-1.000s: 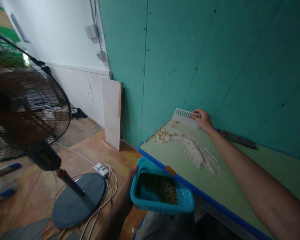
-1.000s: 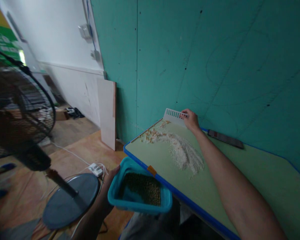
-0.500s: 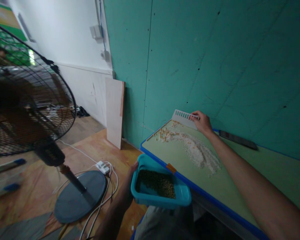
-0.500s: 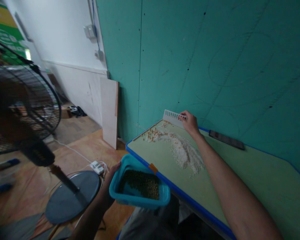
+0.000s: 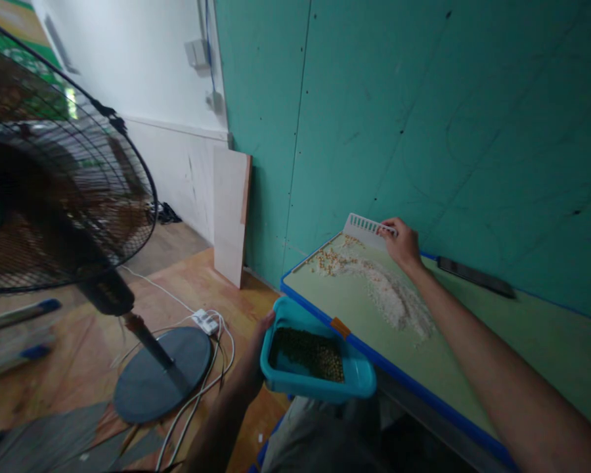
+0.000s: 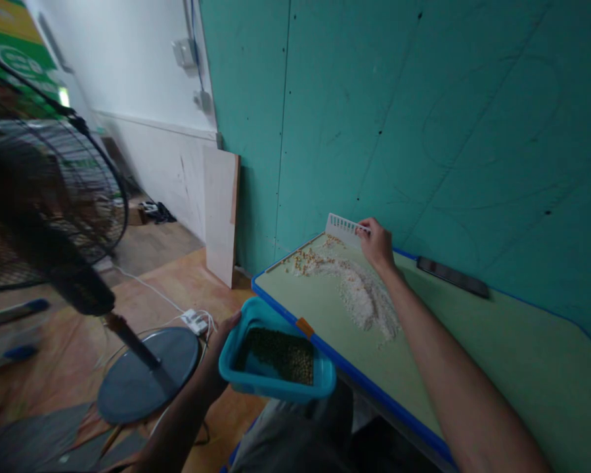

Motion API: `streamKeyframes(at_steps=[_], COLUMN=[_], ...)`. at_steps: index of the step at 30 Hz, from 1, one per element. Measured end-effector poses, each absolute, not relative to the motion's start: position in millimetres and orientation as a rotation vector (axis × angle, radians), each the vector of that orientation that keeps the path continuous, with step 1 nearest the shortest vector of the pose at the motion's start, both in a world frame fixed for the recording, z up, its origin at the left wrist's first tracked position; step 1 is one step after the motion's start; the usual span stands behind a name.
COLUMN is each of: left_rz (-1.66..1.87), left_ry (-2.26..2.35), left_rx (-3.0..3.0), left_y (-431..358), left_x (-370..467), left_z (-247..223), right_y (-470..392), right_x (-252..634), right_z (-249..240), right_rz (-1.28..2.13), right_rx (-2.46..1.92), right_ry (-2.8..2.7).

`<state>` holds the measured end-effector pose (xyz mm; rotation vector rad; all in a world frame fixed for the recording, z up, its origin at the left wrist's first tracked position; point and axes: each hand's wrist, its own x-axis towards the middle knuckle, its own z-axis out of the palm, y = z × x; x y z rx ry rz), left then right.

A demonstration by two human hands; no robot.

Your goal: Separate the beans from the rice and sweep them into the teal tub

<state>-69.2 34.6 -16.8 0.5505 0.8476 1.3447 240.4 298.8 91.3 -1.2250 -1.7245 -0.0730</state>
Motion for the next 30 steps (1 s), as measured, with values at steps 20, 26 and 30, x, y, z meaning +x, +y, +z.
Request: streamKeyframes(at_steps=[20,26,30], left_rz=[1.350,1.355,1.434], left_ry=[0.897,0.881,0.937], left_rx=[0.480,0.513,0.549], left_y=[34,30,31], left_x=[-70,-76,-83], left_z=[-14,-3,-9], right_y=[289,284,278], right_x=[248,246,243], right_z=[102,107,109], right_rz=[0.096,0.217,0.306], right_rx=[-1.129,-1.101,-1.078], right_ry=[-1.800,-1.846,-1.863])
